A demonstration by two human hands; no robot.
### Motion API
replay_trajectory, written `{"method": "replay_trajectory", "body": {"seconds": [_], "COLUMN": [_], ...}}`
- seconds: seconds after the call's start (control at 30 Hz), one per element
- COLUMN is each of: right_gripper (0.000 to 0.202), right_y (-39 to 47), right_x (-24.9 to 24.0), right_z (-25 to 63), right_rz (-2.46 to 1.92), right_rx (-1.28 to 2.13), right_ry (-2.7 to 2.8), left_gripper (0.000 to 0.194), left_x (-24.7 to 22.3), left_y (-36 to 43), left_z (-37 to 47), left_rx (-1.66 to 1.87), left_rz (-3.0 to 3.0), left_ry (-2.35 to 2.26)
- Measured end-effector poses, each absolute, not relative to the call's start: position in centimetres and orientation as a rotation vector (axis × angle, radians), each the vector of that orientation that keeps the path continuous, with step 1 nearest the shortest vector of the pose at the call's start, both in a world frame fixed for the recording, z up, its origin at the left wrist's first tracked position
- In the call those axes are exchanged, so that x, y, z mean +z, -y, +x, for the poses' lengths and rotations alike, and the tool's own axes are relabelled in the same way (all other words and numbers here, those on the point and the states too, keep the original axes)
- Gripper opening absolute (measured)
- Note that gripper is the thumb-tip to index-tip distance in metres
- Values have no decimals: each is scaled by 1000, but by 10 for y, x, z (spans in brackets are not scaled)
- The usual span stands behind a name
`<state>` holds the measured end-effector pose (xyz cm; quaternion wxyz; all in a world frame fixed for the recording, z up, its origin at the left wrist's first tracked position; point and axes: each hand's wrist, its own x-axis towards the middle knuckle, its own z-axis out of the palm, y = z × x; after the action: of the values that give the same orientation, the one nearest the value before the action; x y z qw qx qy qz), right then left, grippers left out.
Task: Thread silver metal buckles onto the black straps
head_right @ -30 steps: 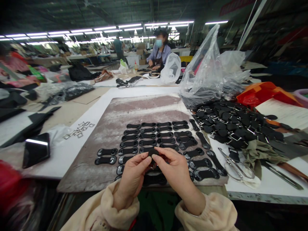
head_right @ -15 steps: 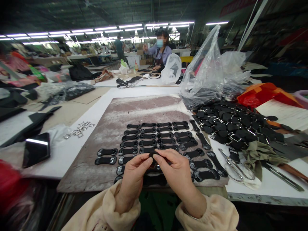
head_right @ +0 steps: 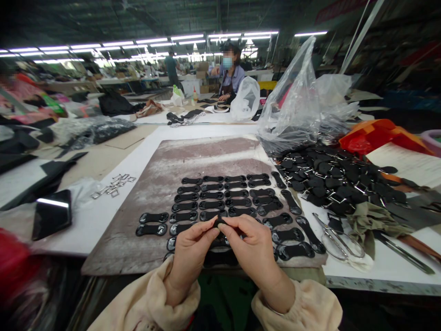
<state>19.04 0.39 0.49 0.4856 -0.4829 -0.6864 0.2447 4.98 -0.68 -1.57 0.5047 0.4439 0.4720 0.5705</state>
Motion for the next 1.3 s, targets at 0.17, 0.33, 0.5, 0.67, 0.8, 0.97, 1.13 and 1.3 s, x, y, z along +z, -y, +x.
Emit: {"method": "replay_trajectory", "body": {"seconds": [0.17, 0.33, 0.5, 0.67, 0.8, 0.97, 1.13, 1.3], "right_gripper": [9, 21, 11, 9, 6, 13, 13, 12], "right_y": [-4, -7, -8, -5, -4, -3, -1, -4], "right_x": [7, 4, 5, 6, 6, 8, 10, 13], "right_z": [192, 192, 192, 191, 194, 197, 195, 199], "right_rz": [-1133, -1167, -1147, -1127, -1129, -1164, -1118, -1094], "right_rx": [535, 686, 688, 674, 723, 724, 597, 732], "right_ry": [1748, 1686, 1726, 1700, 1715, 1730, 1786, 1835], "left_gripper": [18, 27, 25, 24, 22, 21, 18, 16], "left_x": [-15, -16, -20, -17, -14, -14, -15, -16], "left_y": [5, 2, 1, 2, 3, 5, 5, 4], "left_z": [49, 49, 49, 51, 50, 47, 46, 40], "left_rx": [1347, 1383, 1409, 1377, 1388, 1410, 1412, 1396], "left_rz": [1090, 859, 774, 793, 926, 1048, 972, 1034], "left_ry": [-1144, -1036, -999, -1117, -1182, -1180, -1142, -1110]}}
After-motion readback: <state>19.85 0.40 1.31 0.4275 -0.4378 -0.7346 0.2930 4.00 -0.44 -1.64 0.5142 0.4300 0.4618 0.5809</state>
